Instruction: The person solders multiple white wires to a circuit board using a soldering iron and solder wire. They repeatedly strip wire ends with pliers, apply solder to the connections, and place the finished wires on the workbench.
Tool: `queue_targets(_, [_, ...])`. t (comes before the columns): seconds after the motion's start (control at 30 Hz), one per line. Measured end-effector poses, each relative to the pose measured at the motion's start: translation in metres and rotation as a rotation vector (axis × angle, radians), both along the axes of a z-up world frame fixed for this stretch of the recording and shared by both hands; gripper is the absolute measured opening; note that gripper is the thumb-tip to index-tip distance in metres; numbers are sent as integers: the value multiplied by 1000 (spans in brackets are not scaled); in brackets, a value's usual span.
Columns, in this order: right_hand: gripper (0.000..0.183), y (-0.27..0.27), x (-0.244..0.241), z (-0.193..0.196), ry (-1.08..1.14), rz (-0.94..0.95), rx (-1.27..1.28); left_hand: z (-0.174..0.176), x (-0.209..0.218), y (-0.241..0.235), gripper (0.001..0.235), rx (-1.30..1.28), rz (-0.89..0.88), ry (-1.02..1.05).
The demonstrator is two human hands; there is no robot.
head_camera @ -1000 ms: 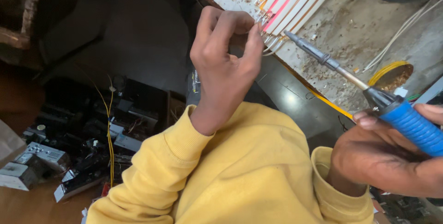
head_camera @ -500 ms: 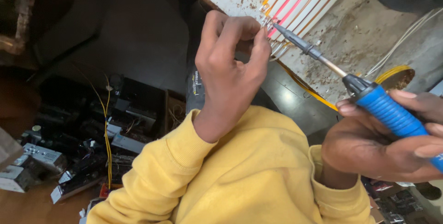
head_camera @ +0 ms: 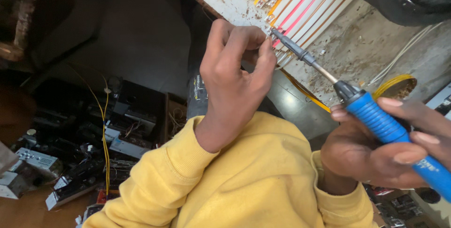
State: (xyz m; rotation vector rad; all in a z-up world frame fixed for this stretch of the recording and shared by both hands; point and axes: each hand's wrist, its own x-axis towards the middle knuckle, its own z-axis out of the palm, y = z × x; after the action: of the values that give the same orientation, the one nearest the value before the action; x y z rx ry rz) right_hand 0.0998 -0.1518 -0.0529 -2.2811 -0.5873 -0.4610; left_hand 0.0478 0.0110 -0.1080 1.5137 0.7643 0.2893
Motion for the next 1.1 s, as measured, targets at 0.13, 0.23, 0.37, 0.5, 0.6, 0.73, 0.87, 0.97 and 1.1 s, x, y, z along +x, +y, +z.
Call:
queue_targets(0.13, [38,-6,5,2,-100,8,-27,1,1,1,8,1,-4,4])
queue_targets(0.23, [38,-8,1,3,-18,17,-18,1,2,1,8,-1,-8,17])
queue_targets(0.37, [39,-11,-4,4,26,-1,-47,2,2,2,8,8,-11,12])
queue_targets(0.5, [40,-8,-6,0,37,-26,35,1,1,2,8,25,-18,28])
queue_targets(0.6, [42,-6,-8,3,63,-43,-7,1,1,0,7,24,-17,27])
queue_targets(0.73, [40,-3,-9,7,71,-53,0,2,3,2,8,21,-19,22])
queue_targets(0.87, [40,-4,-10,10,65,-70,70,5,3,3,9,-7,-29,27])
queue_targets(0.97, [42,-9,-12,12,34,-160,129,7,3,3,9,-26,-29,15])
queue_targets(1.1, [46,-30,-12,19,50,-252,119,7,4,3,8,48,-61,33])
